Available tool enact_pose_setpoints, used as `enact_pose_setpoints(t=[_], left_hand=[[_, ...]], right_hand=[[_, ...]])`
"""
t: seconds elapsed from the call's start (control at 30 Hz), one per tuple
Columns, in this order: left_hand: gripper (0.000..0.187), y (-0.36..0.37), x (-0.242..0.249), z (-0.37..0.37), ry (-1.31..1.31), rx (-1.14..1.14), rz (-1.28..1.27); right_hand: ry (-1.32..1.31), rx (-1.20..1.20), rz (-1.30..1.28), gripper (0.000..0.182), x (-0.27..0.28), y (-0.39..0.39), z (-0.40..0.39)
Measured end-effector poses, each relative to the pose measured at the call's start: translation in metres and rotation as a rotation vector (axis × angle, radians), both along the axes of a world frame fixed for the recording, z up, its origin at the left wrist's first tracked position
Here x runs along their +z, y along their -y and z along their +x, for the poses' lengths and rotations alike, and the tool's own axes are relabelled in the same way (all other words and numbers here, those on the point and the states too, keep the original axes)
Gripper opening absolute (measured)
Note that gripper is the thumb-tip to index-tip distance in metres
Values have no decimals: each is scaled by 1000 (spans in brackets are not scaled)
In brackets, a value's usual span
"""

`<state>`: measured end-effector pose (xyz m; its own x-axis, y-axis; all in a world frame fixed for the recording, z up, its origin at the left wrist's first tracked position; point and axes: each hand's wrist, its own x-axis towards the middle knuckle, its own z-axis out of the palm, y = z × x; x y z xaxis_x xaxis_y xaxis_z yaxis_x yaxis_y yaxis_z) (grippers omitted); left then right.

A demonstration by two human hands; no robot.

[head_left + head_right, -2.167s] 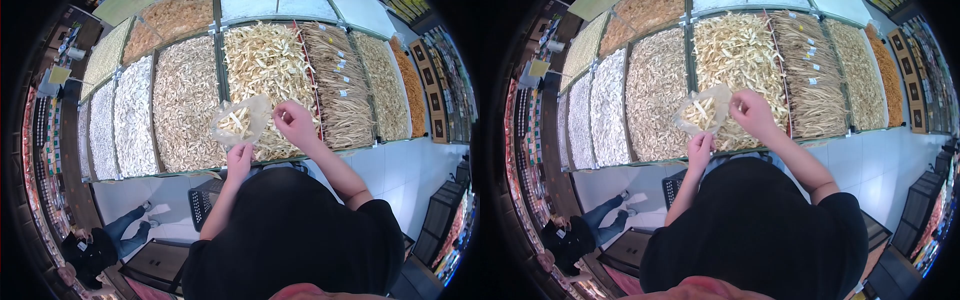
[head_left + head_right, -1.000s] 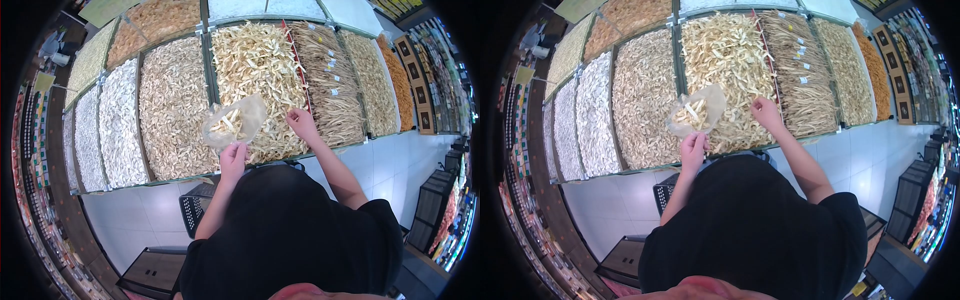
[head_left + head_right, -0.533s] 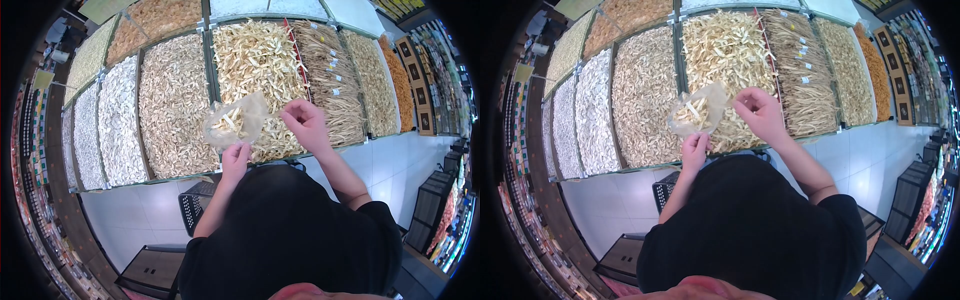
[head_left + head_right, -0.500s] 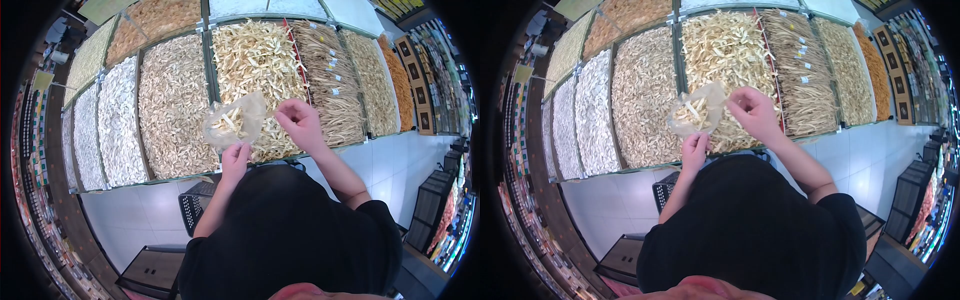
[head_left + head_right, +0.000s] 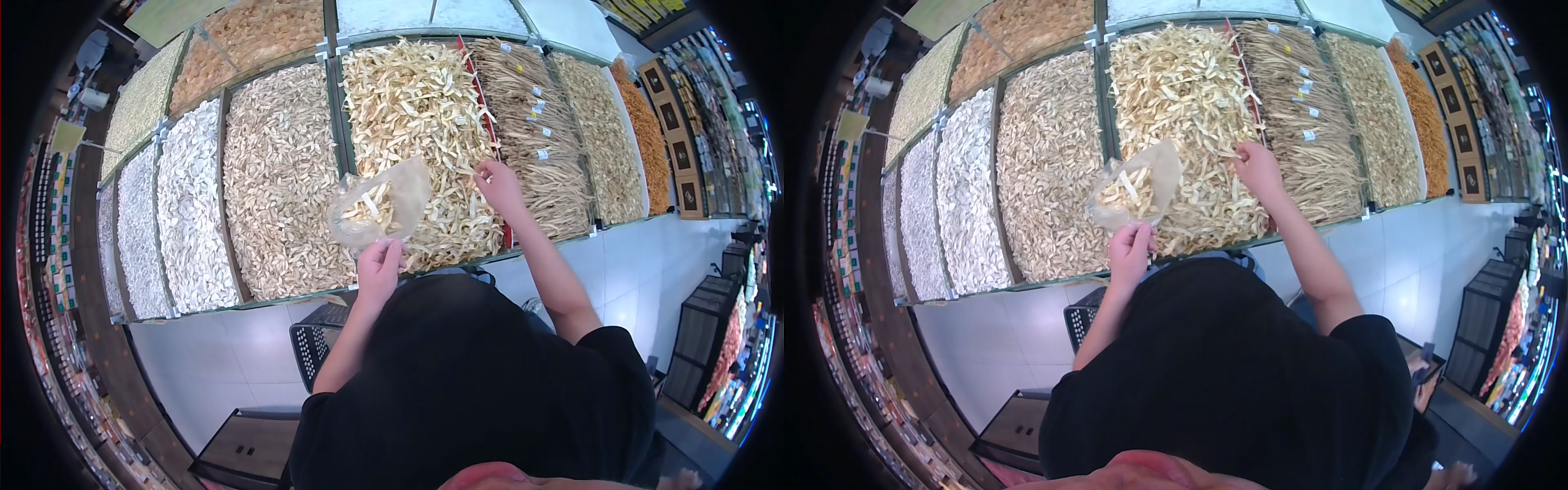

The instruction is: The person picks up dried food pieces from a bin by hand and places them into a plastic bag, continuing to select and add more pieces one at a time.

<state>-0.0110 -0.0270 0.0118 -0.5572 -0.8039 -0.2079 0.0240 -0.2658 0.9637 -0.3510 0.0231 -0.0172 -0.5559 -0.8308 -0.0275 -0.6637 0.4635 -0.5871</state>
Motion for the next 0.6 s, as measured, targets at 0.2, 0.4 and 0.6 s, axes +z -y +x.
enact_pose_setpoints(t=[0.2, 0.4, 0.6], left_hand=[[22, 2, 0, -5, 2, -18, -7], [23, 5, 0, 0, 24, -12, 32], [21, 7, 5, -3, 16, 8, 17]], right_hand=[[-176, 20, 127, 25, -38, 9, -4], [-229, 19, 210, 24, -51, 23, -4], [-187, 8, 240, 23, -40, 33, -1]])
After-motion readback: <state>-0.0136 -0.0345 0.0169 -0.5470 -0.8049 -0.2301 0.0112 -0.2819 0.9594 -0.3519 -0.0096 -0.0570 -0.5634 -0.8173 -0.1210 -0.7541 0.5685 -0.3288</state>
